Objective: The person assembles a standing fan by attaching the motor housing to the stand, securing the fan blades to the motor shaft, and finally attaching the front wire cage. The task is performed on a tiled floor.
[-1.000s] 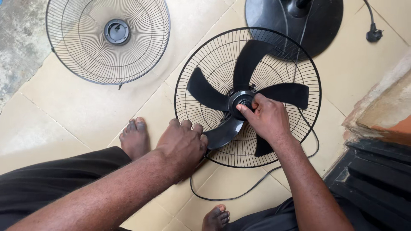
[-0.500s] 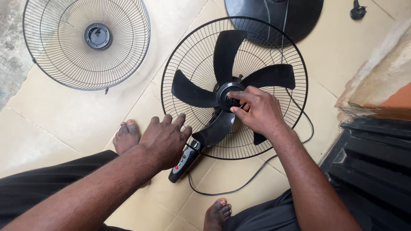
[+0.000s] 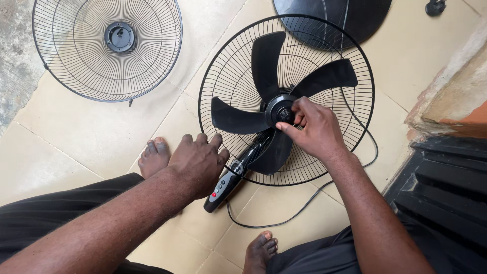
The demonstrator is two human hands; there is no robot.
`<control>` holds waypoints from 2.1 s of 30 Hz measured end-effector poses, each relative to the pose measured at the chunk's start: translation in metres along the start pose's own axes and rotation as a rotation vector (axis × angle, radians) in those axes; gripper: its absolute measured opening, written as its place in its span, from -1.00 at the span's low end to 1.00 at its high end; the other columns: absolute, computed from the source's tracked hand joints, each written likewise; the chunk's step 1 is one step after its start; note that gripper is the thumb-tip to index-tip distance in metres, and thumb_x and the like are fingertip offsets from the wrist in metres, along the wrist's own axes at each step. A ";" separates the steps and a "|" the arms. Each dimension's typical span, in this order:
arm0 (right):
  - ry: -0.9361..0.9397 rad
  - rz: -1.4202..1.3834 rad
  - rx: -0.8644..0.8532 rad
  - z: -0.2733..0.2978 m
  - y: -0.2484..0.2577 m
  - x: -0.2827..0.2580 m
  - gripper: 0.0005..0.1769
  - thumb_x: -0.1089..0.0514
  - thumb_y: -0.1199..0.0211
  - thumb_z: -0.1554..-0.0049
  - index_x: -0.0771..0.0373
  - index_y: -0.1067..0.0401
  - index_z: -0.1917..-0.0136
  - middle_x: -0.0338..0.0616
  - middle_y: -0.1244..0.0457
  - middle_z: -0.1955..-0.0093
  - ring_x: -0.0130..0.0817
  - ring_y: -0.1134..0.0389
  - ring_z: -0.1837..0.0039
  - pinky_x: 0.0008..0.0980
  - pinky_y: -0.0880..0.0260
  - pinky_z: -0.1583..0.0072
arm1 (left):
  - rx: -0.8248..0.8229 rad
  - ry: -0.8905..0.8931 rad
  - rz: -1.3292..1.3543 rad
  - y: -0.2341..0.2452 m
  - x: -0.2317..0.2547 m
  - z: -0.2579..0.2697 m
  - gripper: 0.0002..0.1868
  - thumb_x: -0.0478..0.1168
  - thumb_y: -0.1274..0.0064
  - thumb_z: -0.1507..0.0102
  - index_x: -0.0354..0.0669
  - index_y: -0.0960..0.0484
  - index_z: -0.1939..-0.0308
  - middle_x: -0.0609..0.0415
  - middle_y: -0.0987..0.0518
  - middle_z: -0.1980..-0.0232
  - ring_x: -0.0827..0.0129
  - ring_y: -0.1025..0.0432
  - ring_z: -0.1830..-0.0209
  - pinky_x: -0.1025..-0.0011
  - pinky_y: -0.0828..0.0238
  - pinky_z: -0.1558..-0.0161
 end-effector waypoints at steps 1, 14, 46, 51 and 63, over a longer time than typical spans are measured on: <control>0.065 -0.012 0.039 0.001 0.001 0.000 -0.51 0.03 -0.50 -0.01 0.20 -0.46 -0.16 -0.17 -0.31 0.21 -0.43 -0.39 0.14 -0.39 -0.48 0.09 | -0.003 0.005 0.012 0.000 -0.001 0.001 -0.48 -0.07 0.01 -0.39 -0.10 -0.33 -0.41 -0.12 -0.33 -0.30 0.21 -0.33 -0.19 0.20 -0.38 -0.10; 0.191 -0.055 0.164 0.011 -0.004 -0.009 -0.65 0.18 -0.35 -0.17 0.12 -0.56 -0.24 -0.19 -0.29 0.12 -0.44 -0.37 0.14 -0.40 -0.47 0.08 | -0.004 -0.033 -0.012 0.018 0.007 0.004 -0.49 -0.10 -0.04 -0.37 -0.12 -0.38 -0.38 -0.10 -0.35 -0.26 0.18 -0.31 -0.25 0.19 -0.34 -0.17; 0.124 0.028 0.149 0.010 -0.003 -0.021 -0.58 0.13 -0.37 -0.13 0.24 -0.52 -0.25 -0.08 -0.29 -0.01 -0.32 -0.40 0.08 -0.27 -0.49 0.02 | 0.578 0.126 0.187 0.023 -0.001 -0.108 -0.43 0.07 0.05 -0.37 0.13 -0.34 -0.47 -0.05 -0.49 -0.20 0.12 -0.30 -0.34 -0.13 0.07 -0.47; 0.178 0.066 0.136 0.009 -0.003 -0.021 -0.61 0.17 -0.37 -0.11 0.22 -0.54 -0.22 -0.09 -0.27 -0.02 -0.38 -0.40 0.05 -0.35 -0.50 0.03 | 0.631 0.140 0.172 0.022 0.000 -0.113 -0.43 0.06 0.05 -0.36 0.12 -0.35 -0.45 -0.02 -0.48 -0.22 0.12 -0.27 -0.35 -0.13 0.10 -0.46; -0.145 -0.031 0.068 -0.010 -0.005 -0.012 -0.54 -0.16 -0.34 -0.17 0.25 -0.38 0.28 -0.18 -0.26 0.47 -0.36 -0.37 0.35 -0.25 -0.40 0.24 | 0.627 0.169 0.177 0.026 0.008 -0.110 -0.47 0.01 0.11 -0.39 0.12 -0.36 -0.45 0.00 -0.49 -0.20 0.15 -0.28 -0.33 -0.11 0.09 -0.47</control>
Point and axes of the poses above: each hand's wrist, its own z-axis away from the middle knuckle, its own y-axis out of the back of the hand, x = y × z, the point moved 3 cm from there along -z, towards the middle knuckle
